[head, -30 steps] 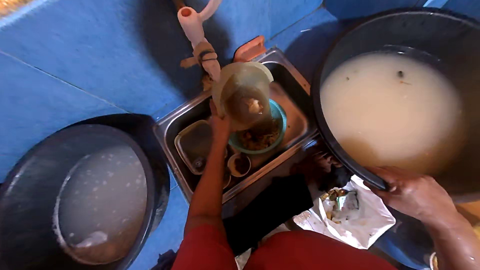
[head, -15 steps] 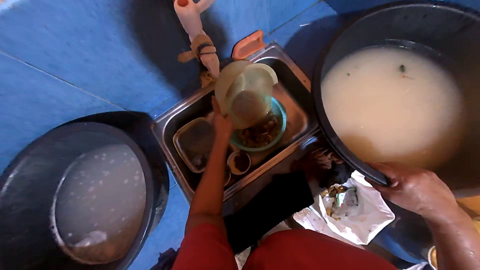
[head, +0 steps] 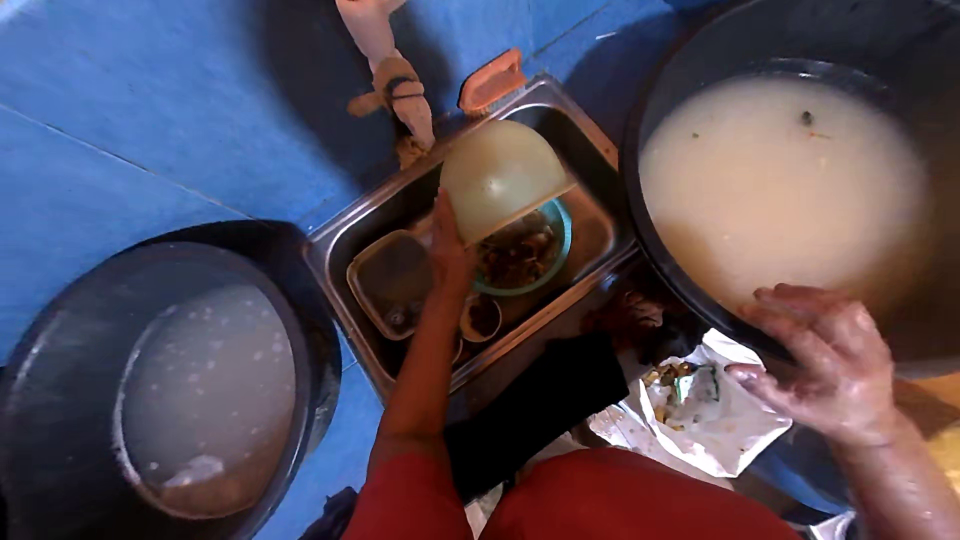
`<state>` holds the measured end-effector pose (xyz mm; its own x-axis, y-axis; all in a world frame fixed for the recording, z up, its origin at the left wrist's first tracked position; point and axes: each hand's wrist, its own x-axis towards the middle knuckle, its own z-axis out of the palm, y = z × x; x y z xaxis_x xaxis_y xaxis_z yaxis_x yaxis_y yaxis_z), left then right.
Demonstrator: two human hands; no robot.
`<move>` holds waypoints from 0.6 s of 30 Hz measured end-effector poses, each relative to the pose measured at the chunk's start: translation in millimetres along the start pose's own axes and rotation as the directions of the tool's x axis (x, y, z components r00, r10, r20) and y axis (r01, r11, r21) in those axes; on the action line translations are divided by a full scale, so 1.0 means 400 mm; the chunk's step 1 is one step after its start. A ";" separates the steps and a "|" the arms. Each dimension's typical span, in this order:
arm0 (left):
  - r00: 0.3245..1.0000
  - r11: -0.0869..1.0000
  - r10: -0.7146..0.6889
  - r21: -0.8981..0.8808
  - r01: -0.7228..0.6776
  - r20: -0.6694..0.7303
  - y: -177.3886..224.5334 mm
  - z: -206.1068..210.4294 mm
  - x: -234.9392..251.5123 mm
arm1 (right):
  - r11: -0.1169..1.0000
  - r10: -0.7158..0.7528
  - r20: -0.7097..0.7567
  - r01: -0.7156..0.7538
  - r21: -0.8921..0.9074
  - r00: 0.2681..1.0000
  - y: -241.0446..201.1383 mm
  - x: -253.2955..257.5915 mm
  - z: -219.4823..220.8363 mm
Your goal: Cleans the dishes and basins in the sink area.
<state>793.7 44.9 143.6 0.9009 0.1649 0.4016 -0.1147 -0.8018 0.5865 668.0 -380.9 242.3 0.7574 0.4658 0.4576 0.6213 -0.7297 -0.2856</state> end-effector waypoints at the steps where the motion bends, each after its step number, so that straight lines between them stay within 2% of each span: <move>1: 0.999 0.999 0.040 0.004 -0.040 -0.020 -0.005 0.001 0.000 | 0.996 -0.044 -0.067 0.049 0.078 0.997 -0.042 0.017 0.024; 3: 0.992 0.993 0.114 0.037 -0.112 -0.052 -0.015 -0.003 0.003 | 0.961 -0.007 -0.061 0.023 0.275 0.998 -0.142 0.069 0.104; 4: 0.989 0.990 0.133 0.052 -0.130 -0.061 -0.017 -0.006 0.007 | 0.932 0.081 0.025 -0.084 0.353 0.996 -0.181 0.103 0.152; 5: 0.988 0.989 0.138 0.068 -0.134 -0.068 -0.016 -0.009 0.010 | 0.888 0.190 0.181 -0.248 0.388 0.965 -0.204 0.145 0.200; 6: 0.989 0.989 0.130 0.079 -0.124 -0.068 -0.015 -0.013 0.013 | 0.810 0.300 0.371 -0.440 0.388 0.879 -0.205 0.194 0.253; 7: 0.990 0.989 0.123 0.090 -0.117 -0.068 -0.018 -0.016 0.014 | 0.715 0.389 0.525 -0.607 0.346 0.757 -0.187 0.245 0.318; 8: 0.990 0.988 0.121 0.107 -0.112 -0.079 -0.023 -0.018 0.014 | 0.638 0.461 0.590 -0.710 0.299 0.663 -0.157 0.289 0.396; 10: 0.993 0.984 0.094 0.157 -0.081 -0.076 -0.025 -0.029 0.014 | 0.554 0.567 0.655 -0.820 0.144 0.499 -0.110 0.377 0.499; 12: 0.998 0.980 0.050 0.195 -0.040 -0.046 -0.023 -0.049 0.014 | 0.477 0.650 0.675 -0.879 -0.005 0.349 -0.085 0.446 0.537; 13: 0.999 0.977 0.038 0.213 -0.028 -0.039 -0.024 -0.059 0.014 | 0.428 0.673 0.672 -0.904 -0.011 0.310 -0.072 0.463 0.557; 15: 0.997 0.967 0.055 0.251 -0.038 -0.061 -0.038 -0.073 0.010 | 0.370 0.699 0.654 -0.929 0.015 0.289 -0.063 0.471 0.591; 18: 0.992 0.949 0.066 0.313 -0.029 -0.107 -0.064 -0.085 0.005 | 0.373 0.733 0.626 -0.927 -0.044 0.265 -0.095 0.479 0.595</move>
<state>784.2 85.2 153.4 0.8413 0.1725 0.5123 -0.0041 -0.9457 0.3251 837.3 -144.9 140.5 0.7824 -0.0982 -0.6150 -0.4791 -0.7258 -0.4936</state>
